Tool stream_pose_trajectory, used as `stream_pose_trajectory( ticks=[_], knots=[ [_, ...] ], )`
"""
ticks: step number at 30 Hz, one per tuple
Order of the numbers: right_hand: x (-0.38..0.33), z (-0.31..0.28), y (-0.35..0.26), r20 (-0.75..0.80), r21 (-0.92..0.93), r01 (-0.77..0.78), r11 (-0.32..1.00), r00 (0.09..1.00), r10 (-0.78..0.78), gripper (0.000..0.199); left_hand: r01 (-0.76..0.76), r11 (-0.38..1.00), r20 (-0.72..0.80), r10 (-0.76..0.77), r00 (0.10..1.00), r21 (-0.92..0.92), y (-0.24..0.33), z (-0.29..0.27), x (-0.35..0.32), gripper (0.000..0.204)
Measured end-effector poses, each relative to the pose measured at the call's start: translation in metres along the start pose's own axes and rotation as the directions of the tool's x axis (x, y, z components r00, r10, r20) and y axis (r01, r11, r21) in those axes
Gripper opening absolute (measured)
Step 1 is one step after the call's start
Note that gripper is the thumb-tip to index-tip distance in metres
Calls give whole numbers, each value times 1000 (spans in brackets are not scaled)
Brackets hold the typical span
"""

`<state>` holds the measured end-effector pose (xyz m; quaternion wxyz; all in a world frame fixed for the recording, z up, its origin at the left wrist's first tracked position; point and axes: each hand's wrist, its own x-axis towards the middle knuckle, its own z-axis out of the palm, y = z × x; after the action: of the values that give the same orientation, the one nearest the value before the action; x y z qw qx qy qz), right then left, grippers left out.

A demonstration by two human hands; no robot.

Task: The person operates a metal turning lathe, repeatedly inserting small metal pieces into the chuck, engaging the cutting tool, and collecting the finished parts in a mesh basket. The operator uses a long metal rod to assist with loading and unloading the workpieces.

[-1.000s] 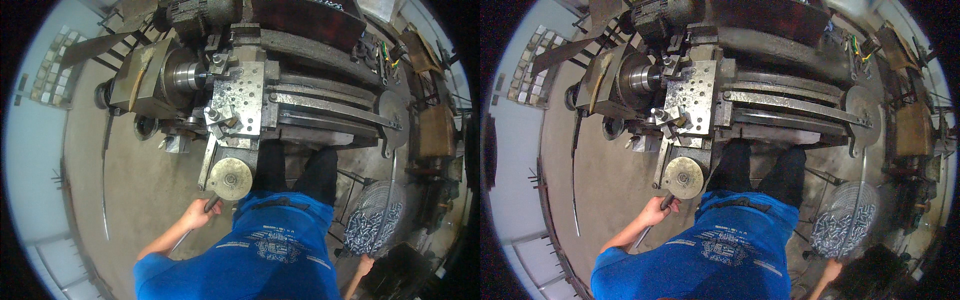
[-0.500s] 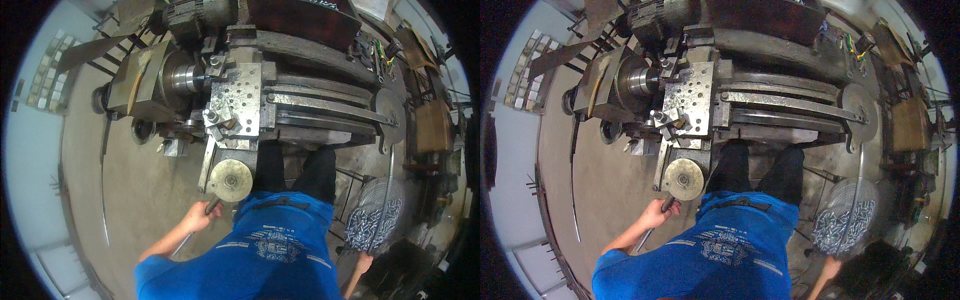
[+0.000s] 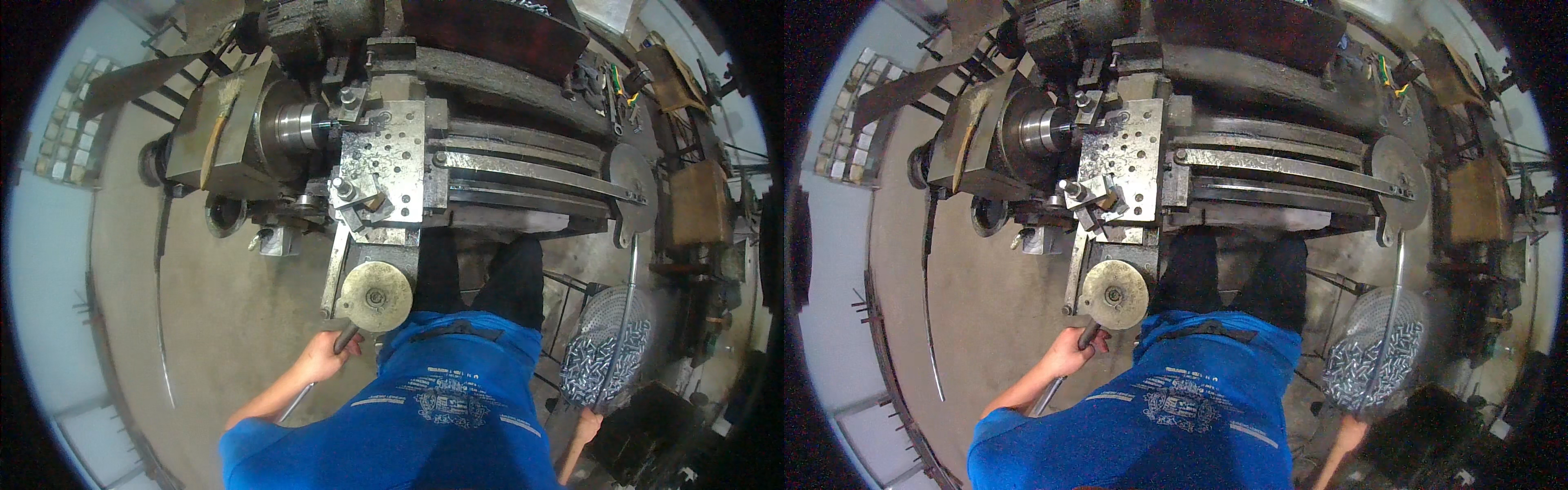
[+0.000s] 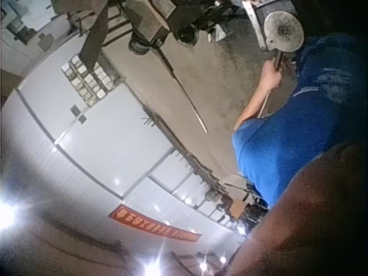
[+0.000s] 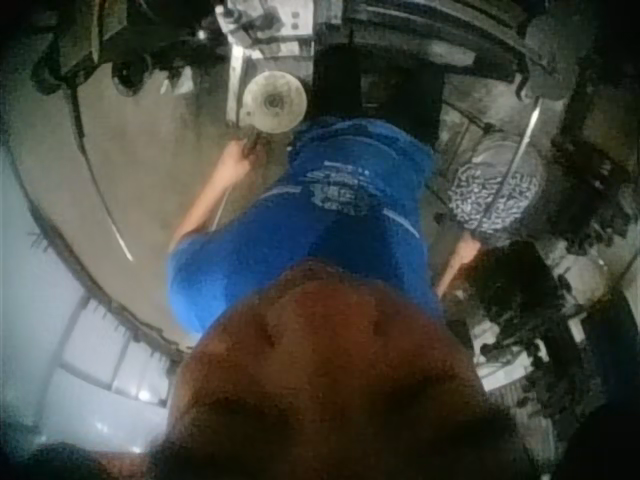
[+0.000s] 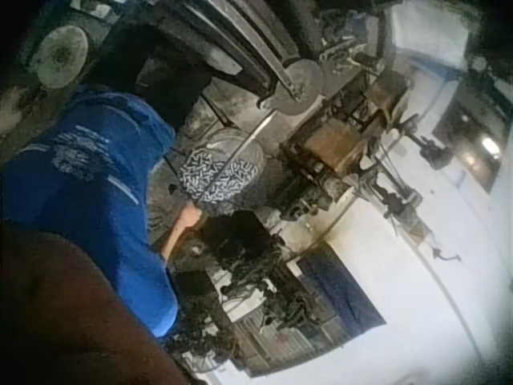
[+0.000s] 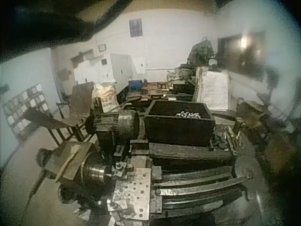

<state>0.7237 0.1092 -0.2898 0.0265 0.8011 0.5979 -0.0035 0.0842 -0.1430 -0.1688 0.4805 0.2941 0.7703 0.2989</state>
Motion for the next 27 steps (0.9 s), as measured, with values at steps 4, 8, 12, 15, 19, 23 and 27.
stream_pose_trajectory(
  ticks=[4, 8, 12, 15, 19, 23, 27],
  knots=[
    [-17, -27, -46, 34, 4, -110, 994, 993, 109, 42, -28, 999, 13, 28, 1000, 18, -6, 0, 2, 19],
    [-18, -24, -44, 6, -6, -161, 987, 987, 161, 41, -6, 999, 10, 6, 1000, 33, -3, 0, 0, 23],
    [-20, -20, -41, 2, 74, -127, 989, 992, 128, 37, -19, 999, 19, 18, 1000, 50, -1, -1, 0, 29],
    [-25, -18, -42, -55, 43, -13, 999, 998, 15, 29, -1, 998, 29, -1, 1000, 66, -1, -1, 0, 31],
    [-26, -19, -38, -5, -93, 176, 980, 984, -178, 20, 10, 998, 20, -12, 1000, 67, 5, -2, 0, 32],
    [-32, -16, -44, -81, -12, 125, 992, 989, -125, 17, 52, 997, 17, -53, 998, 49, 10, -2, -1, 30],
    [-36, -18, -42, -30, -84, 89, 993, 995, -91, 18, -17, 999, -4, 17, 1000, 42, 2, 1, -1, 23]
  ],
)
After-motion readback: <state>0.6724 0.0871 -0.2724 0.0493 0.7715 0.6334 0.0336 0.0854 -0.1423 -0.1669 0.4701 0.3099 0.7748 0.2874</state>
